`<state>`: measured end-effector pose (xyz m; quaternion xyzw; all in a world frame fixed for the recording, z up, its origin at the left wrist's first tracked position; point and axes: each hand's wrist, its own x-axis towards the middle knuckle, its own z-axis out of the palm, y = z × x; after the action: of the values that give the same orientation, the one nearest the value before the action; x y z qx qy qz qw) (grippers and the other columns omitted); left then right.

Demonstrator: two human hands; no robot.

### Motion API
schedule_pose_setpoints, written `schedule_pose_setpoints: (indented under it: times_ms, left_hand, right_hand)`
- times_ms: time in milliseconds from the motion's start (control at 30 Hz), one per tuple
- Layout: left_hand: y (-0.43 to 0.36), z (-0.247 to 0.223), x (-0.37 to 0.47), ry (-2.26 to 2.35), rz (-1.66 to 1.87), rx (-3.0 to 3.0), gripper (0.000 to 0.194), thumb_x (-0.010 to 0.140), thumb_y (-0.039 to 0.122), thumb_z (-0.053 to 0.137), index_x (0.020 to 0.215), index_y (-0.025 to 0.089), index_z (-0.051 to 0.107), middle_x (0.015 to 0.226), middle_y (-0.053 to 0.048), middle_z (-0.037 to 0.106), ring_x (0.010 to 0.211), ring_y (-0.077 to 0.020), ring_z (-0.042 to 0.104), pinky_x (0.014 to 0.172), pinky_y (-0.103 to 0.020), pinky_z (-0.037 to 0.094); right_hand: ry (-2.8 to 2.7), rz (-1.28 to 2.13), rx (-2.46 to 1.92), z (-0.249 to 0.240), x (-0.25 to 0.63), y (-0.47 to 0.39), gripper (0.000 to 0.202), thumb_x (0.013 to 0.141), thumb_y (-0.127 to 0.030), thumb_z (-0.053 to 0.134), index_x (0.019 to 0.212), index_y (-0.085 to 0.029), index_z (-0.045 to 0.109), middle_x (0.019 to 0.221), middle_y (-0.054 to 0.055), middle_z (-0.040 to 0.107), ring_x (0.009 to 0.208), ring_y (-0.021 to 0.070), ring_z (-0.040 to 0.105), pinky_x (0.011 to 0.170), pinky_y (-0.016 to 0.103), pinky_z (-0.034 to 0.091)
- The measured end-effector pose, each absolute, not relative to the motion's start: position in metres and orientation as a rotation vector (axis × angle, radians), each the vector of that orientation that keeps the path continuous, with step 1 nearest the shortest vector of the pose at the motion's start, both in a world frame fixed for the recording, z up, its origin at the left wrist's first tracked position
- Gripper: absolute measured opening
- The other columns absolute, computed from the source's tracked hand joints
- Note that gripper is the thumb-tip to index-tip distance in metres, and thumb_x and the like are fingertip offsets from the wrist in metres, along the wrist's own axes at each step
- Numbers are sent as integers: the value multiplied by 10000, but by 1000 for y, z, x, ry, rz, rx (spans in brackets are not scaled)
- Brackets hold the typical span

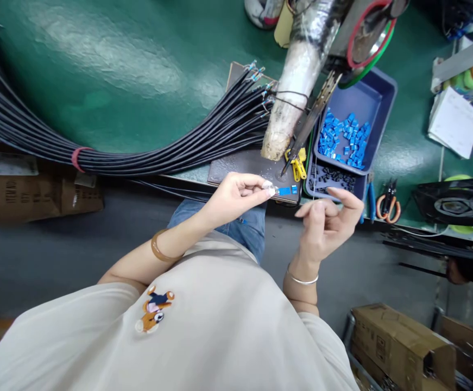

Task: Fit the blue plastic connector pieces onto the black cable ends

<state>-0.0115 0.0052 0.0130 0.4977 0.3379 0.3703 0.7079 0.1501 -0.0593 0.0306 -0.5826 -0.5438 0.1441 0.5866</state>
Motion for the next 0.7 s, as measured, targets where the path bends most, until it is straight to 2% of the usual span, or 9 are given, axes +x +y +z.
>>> schedule_pose_setpoints:
  times_ms: [100,167,200,267,333,500,700]
  left_hand:
    - [10,15,-9,753,827,1054,210,774,311,731,744,109,683,623,7,541,530,-45,402,480,-186,285]
    - [12,16,-6,765,844,1053,202,770,300,728,729,111,668,620,13,531,540,-47,413,491,-183,296]
    - [13,16,-5,774,855,1057,196,771,293,723,726,113,661,626,13,533,548,-48,424,501,-181,309]
    - [14,16,-2,789,871,1074,183,771,277,716,715,116,648,636,15,539,558,-50,441,518,-177,334]
    - [15,16,0,801,874,1098,166,768,253,710,700,119,638,633,16,542,555,-50,448,526,-176,351]
    - [18,12,4,829,895,1118,134,769,217,694,688,124,639,631,7,555,558,-58,471,548,-184,394]
    - [22,10,7,850,939,1069,95,740,186,700,697,130,637,602,26,513,530,-44,444,520,-174,375]
  right_hand:
    - [-1312,237,-1397,27,150,-60,189,906,-179,579,1087,-237,569,824,-21,741,484,91,641,442,213,499]
    - [-1471,112,-1420,24,150,-59,161,863,-130,631,989,-229,608,914,-1,759,715,142,742,639,266,613]
    - [-1562,50,-1411,22,150,-58,164,843,-109,650,953,-226,617,957,9,760,825,160,753,740,295,631]
    - [-1690,-40,-1371,20,150,-55,180,827,-81,654,930,-222,613,1082,34,746,956,172,740,834,313,630]
    - [-1727,-79,-1351,18,150,-51,184,826,-73,645,927,-220,597,1149,49,727,989,166,730,839,302,632]
    - [-1737,-52,-1392,16,151,-43,144,843,-101,626,893,-229,585,1084,32,743,961,151,729,836,291,627]
    - [-1705,-19,-1389,16,149,-37,151,829,-95,641,881,-226,584,1090,34,741,965,148,725,860,295,622]
